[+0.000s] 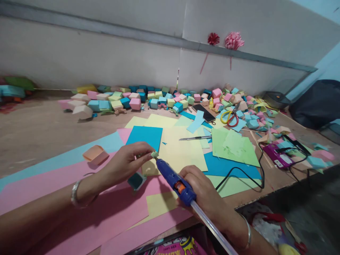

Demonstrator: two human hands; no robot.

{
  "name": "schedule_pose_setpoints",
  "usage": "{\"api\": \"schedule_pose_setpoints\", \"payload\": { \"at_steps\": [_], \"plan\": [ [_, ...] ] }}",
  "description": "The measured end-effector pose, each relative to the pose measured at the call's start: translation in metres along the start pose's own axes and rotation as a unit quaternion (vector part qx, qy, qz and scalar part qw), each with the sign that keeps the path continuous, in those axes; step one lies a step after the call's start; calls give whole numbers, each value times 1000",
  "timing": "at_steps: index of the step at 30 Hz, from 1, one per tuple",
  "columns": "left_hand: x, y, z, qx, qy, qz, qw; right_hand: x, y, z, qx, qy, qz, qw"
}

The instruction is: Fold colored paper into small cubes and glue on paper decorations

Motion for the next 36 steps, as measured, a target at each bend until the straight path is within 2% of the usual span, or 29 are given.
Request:
{"api": "schedule_pose_setpoints", "payload": {
  "at_steps": [19,29,31,33,36],
  "plan": [
    [-4,4,0,-13,-9,0,1000,2,-2,-3,0,10,-7,1000],
    [3,8,0,-1,-4,-10,1000,5,-4,-5,15,22,-46,999],
    [6,7,1,8,3,-14,1000,18,4,-7,19,50,-83,995],
    [8,2,1,30,2,-21,999,42,22,-11,16,91,-160,983],
    [2,-8,1,77,-28,-56,995,99,65,-18,-39,161,-332,929]
  ]
}}
Point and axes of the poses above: each hand's wrist, its own z-axis towards the middle knuckle, its own x-axis out of the back of the hand, y = z × x, the point moved 10 cm from there along z, towards the middle knuckle, and after that the axes turned 4 degrees about z, right-handed, at the moved point
